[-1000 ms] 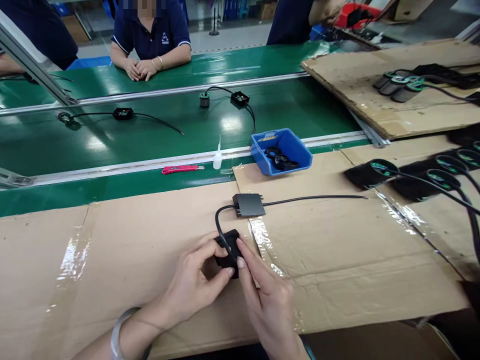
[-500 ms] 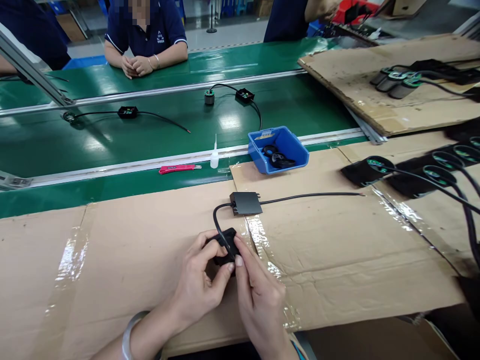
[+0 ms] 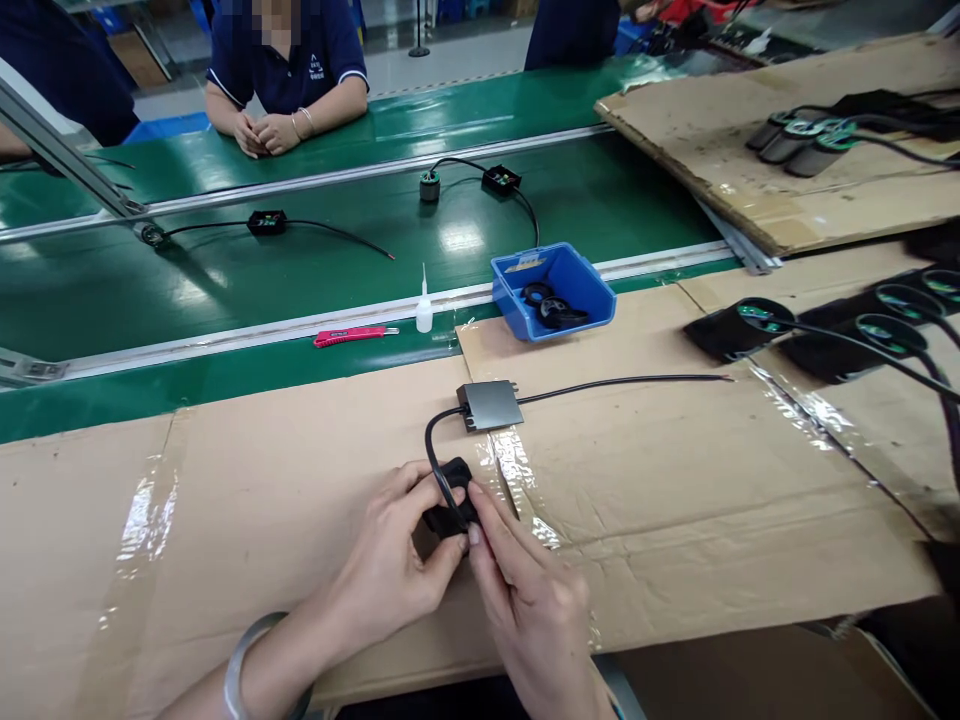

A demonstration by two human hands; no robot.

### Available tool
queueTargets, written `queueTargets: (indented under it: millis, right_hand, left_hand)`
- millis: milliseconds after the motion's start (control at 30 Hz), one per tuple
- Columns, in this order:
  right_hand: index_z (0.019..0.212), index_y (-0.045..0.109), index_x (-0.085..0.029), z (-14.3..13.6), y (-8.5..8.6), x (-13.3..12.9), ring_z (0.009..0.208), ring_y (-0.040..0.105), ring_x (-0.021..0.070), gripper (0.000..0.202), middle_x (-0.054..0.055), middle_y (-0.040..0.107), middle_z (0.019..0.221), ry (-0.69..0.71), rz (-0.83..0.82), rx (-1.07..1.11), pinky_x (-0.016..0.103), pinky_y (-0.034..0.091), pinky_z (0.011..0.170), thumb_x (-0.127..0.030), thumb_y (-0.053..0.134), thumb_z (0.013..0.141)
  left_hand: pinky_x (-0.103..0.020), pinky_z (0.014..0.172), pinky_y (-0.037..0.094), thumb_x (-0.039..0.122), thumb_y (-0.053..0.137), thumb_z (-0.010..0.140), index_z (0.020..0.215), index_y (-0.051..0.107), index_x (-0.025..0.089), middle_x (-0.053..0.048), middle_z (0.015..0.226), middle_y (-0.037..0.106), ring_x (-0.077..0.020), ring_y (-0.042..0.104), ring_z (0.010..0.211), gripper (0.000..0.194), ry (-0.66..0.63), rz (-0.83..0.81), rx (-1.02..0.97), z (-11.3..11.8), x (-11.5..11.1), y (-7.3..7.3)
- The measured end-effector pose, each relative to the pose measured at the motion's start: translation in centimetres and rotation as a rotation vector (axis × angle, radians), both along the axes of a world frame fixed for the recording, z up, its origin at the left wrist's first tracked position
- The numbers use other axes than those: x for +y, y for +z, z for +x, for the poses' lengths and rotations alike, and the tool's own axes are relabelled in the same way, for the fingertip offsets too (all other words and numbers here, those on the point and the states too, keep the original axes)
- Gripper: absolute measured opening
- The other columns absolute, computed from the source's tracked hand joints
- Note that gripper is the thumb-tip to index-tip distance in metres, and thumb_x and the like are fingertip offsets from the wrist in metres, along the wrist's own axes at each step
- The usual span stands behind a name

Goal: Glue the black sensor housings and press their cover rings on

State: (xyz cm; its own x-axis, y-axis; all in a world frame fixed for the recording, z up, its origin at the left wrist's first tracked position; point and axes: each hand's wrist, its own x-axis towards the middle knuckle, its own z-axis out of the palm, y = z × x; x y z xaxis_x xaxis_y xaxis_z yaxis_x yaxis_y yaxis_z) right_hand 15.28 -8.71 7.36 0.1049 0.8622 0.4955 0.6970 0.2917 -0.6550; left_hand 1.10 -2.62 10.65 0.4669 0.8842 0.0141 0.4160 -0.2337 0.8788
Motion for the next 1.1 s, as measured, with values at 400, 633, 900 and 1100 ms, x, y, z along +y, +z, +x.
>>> queueTargets:
  millis: [400,633,900,1100]
  right_hand:
    - [0.122,0.068,-0.007,0.0,-0.1,0.1,0.112,0.069,0.0184,0.032,0.016,0.072,0.119,0.003,-0.026,0.097,0.023,0.055,0.099,-0.005,0.056,0.093]
    - [0.123,0.069,-0.026,1.9,-1.0,0.1,0.111,0.07,0.0165,0.03,0.005,0.072,0.12,0.075,-0.191,0.283,0.024,0.057,0.095,-0.021,0.059,0.096]
    - [0.145,0.046,-0.041,1.3,-1.1,-2.0,0.135,0.051,0.0141,0.043,-0.001,0.056,0.145,0.093,-0.339,0.384,0.032,0.044,0.113,-0.028,0.042,0.104]
    - [0.129,0.059,-0.032,2.7,-0.3,-4.0,0.129,0.054,0.0112,0.03,0.003,0.058,0.131,0.04,-0.247,0.353,0.02,0.046,0.106,-0.024,0.048,0.101]
  left_hand:
    - [-0.036,0.083,0.046,0.008,0.058,0.078,0.085,0.062,0.021,-0.003,0.092,0.07,-0.0241,0.063,0.095,0.015,0.04,0.076,-0.029,0.5,-0.2,-0.1]
    - [-0.035,0.089,0.05,0.011,0.067,0.076,0.091,0.065,0.02,-0.005,0.11,0.067,-0.0233,0.062,0.104,0.018,0.023,-0.057,-0.029,-0.1,-0.3,-0.1]
    - [-0.038,0.092,0.054,0.029,0.068,0.089,0.118,0.06,0.025,-0.007,0.118,0.061,-0.0241,0.06,0.113,0.03,0.051,-0.041,-0.023,0.7,-2.9,-0.8]
    - [-0.04,0.084,0.057,0.03,0.056,0.1,0.115,0.061,0.016,-0.012,0.108,0.07,-0.0264,0.065,0.102,0.022,-0.048,0.4,0.233,1.3,-5.2,0.7]
